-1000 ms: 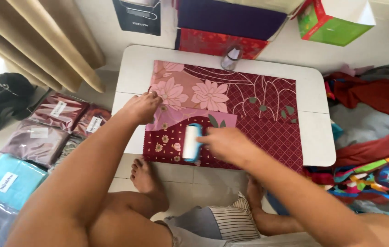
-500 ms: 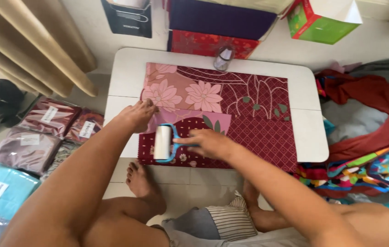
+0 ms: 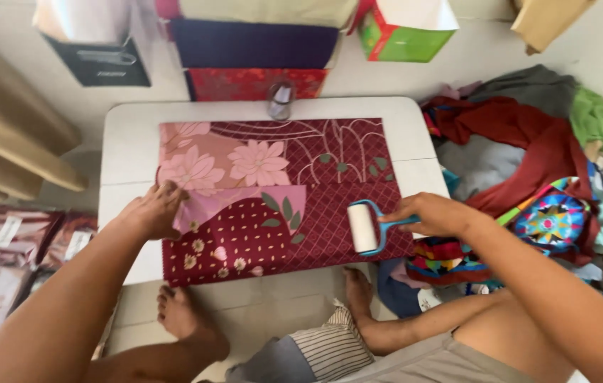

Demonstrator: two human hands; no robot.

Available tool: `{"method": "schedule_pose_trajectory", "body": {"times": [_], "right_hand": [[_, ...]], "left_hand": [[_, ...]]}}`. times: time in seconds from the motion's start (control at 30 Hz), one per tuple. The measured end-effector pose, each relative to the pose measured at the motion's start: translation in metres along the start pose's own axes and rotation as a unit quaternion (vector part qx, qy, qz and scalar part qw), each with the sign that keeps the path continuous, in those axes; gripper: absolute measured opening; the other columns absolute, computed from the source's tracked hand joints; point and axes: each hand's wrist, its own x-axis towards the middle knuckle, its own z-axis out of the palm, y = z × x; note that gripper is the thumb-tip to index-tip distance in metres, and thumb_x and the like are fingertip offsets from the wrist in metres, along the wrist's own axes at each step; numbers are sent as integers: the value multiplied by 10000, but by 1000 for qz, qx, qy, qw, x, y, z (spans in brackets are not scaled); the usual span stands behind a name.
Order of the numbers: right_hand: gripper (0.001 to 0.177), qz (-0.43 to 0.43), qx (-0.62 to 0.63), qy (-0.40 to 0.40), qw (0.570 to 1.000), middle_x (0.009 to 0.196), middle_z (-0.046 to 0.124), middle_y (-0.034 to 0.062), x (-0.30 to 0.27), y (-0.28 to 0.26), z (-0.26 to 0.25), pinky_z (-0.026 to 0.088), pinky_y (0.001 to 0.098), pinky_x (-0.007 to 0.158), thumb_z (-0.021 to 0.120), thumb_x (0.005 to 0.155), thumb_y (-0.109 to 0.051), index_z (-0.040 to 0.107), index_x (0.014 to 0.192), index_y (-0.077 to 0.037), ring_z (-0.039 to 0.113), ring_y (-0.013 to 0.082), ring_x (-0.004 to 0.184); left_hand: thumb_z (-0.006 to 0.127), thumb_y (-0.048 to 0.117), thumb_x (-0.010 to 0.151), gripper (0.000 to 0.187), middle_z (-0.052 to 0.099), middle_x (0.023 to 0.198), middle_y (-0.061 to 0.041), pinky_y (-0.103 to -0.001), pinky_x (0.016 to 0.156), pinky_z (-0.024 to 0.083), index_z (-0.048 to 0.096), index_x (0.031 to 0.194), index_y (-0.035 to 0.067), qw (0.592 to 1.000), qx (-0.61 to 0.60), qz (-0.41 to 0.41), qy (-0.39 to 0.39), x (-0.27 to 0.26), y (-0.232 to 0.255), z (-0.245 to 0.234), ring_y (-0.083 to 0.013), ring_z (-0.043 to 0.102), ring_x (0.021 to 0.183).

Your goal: Unfolding a piece of fabric on a table, cleaning it thoroughly with a lint roller, and then folding it back up.

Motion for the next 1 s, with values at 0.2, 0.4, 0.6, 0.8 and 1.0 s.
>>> {"method": "schedule_pose_trajectory", "body": {"times": [0.2, 0.4, 0.6, 0.8, 1.0], "right_hand": [[389, 250, -65, -49, 965, 1002, 818, 15, -35, 30, -29, 607, 458, 878, 793, 745, -322, 818, 1119, -425, 758, 319, 976], [439, 345, -139, 84, 925, 1151, 755, -63, 13, 57, -9, 604, 411, 899, 579, 956, -509, 564, 1394, -548, 744, 215, 1067], [396, 378, -141, 94, 910, 949, 755, 213, 92, 110, 12, 642, 515, 699, 603, 917, -311, 705, 1277, -183, 761, 428, 883], [457, 374, -91, 149, 911, 999, 748, 251, 138, 123, -24, 620, 602, 690, 540, 924, -237, 680, 1354, -172, 739, 488, 902], [489, 341, -127, 185, 913, 1102, 728, 207, 142, 126, -32, 558, 526, 845, 637, 907, -264, 620, 1382, -149, 687, 450, 950]], "left_hand": [[837, 482, 790, 693, 494, 1487, -89, -514, 971, 613, 546, 1374, 249, 999, -37, -15, -18, 17, -8, -8, -337, 579, 1331], [732, 456, 869, 705, 475, 1505, -127, -500, 1009, 588, 459, 1480, 235, 999, -5, -35, 39, 30, -4, -25, -321, 554, 1366], [769, 509, 841, 847, 414, 1579, -149, -533, 1033, 575, 377, 1541, 235, 999, -45, -23, -19, 53, -9, -3, -357, 479, 1444], [780, 495, 839, 857, 471, 1509, -186, -522, 1043, 581, 369, 1535, 207, 997, -65, -26, -23, 30, 3, -35, -392, 483, 1427], [843, 434, 817, 910, 241, 1666, -15, -523, 1290, 270, 313, 1536, 261, 997, -69, -28, -10, 35, -4, -21, -305, 242, 1542]]}}
